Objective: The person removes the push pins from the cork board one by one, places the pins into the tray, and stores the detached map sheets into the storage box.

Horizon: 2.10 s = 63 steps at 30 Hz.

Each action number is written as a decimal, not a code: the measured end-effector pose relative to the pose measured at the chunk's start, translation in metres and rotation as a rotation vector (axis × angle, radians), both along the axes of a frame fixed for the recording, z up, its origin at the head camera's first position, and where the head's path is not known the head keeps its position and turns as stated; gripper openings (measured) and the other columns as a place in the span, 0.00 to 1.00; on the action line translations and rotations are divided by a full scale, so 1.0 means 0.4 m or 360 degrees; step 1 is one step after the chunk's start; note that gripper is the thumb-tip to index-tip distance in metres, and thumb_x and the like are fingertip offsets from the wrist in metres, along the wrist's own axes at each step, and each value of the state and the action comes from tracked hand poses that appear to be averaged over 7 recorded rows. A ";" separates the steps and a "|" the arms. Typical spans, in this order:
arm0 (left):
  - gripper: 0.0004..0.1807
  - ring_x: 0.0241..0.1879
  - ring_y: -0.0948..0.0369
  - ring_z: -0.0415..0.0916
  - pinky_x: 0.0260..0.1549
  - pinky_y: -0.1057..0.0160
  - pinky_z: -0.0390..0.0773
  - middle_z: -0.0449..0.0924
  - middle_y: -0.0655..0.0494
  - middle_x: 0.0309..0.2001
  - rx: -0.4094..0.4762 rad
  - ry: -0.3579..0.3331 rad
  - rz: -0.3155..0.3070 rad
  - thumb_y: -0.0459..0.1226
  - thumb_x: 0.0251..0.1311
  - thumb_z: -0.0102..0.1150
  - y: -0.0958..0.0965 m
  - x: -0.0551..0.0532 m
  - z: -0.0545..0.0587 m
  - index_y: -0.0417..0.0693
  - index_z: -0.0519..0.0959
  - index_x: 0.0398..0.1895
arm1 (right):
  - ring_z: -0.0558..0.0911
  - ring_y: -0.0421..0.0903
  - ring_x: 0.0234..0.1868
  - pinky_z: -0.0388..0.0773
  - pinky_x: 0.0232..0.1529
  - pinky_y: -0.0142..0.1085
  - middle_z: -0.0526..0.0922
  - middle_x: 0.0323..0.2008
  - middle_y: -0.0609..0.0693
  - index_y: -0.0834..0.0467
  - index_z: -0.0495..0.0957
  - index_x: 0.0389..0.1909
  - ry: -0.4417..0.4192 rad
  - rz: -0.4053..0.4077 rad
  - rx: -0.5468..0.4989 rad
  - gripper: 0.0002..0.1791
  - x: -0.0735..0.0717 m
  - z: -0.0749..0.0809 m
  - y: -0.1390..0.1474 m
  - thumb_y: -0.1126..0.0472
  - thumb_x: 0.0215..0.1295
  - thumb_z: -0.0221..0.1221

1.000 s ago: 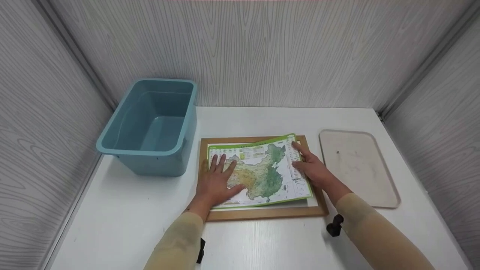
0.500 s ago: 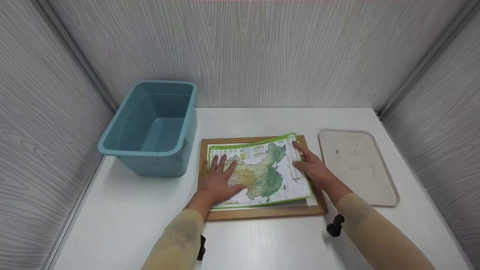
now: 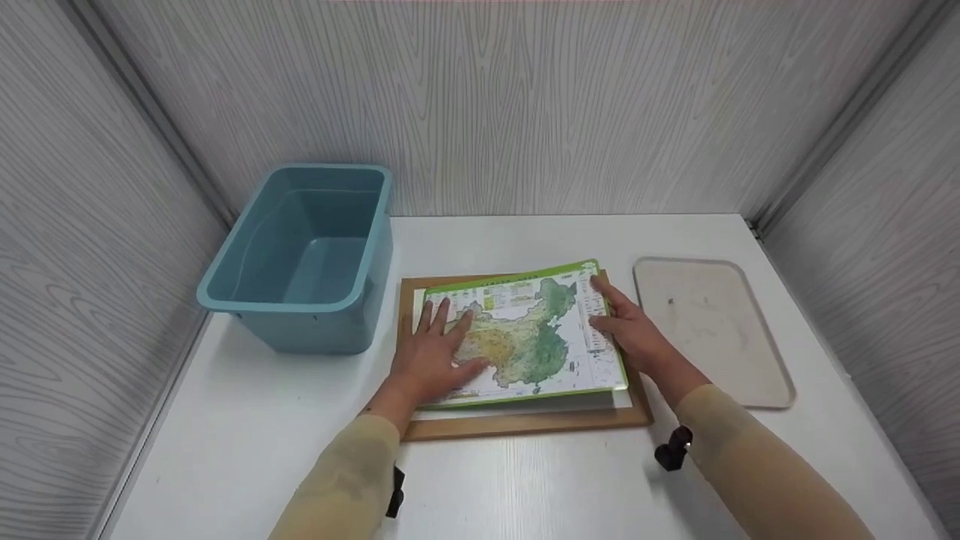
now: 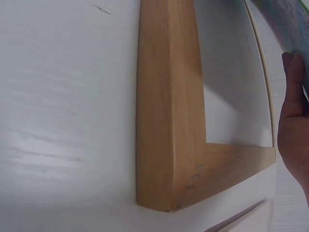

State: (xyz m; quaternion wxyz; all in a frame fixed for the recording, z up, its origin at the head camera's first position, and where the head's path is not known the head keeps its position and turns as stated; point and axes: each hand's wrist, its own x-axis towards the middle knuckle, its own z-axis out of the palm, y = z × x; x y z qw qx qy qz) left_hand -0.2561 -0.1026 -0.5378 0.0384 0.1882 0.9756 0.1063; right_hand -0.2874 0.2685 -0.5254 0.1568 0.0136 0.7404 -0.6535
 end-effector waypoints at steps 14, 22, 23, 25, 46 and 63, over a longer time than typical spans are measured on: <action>0.52 0.85 0.42 0.33 0.78 0.34 0.37 0.42 0.43 0.86 -0.0185 0.0141 -0.0041 0.77 0.67 0.41 -0.011 -0.016 0.101 0.65 0.49 0.88 | 0.84 0.49 0.60 0.84 0.55 0.38 0.64 0.80 0.55 0.36 0.50 0.87 -0.0019 -0.0034 -0.0188 0.41 0.007 0.030 0.022 0.66 0.82 0.52; 0.53 0.85 0.42 0.33 0.78 0.35 0.34 0.38 0.45 0.87 -0.0103 0.0202 -0.0051 0.78 0.67 0.39 -0.037 -0.019 0.177 0.65 0.48 0.88 | 0.85 0.52 0.59 0.85 0.53 0.40 0.64 0.80 0.54 0.32 0.51 0.86 -0.0015 -0.0074 -0.0239 0.41 0.005 0.048 0.032 0.66 0.83 0.53; 0.53 0.85 0.43 0.32 0.78 0.35 0.34 0.38 0.45 0.87 -0.0092 0.0209 -0.0055 0.78 0.67 0.39 -0.041 -0.021 0.188 0.64 0.48 0.88 | 0.85 0.52 0.59 0.85 0.53 0.41 0.64 0.80 0.54 0.32 0.52 0.86 -0.0018 -0.0084 -0.0249 0.41 0.004 0.049 0.034 0.66 0.83 0.53; 0.53 0.85 0.43 0.30 0.78 0.35 0.34 0.36 0.46 0.87 -0.0078 0.0228 -0.0060 0.77 0.68 0.39 -0.049 -0.026 0.210 0.63 0.48 0.88 | 0.85 0.52 0.60 0.85 0.54 0.41 0.63 0.80 0.54 0.32 0.52 0.86 -0.0021 -0.0090 -0.0259 0.41 0.003 0.051 0.038 0.66 0.83 0.53; 0.55 0.84 0.40 0.29 0.77 0.32 0.31 0.35 0.42 0.87 0.0003 0.0321 0.0138 0.76 0.68 0.42 -0.250 -0.045 0.293 0.57 0.49 0.88 | 0.82 0.51 0.64 0.83 0.57 0.40 0.62 0.81 0.52 0.34 0.52 0.86 0.0000 -0.0143 -0.0269 0.40 -0.006 0.074 0.048 0.64 0.83 0.53; 0.52 0.83 0.34 0.31 0.74 0.26 0.33 0.38 0.37 0.86 0.0033 0.0253 0.0314 0.71 0.72 0.44 -0.411 0.054 0.206 0.53 0.48 0.88 | 0.81 0.50 0.65 0.83 0.56 0.37 0.61 0.82 0.52 0.34 0.52 0.86 -0.0018 -0.0152 -0.0353 0.41 -0.004 0.077 0.054 0.66 0.82 0.54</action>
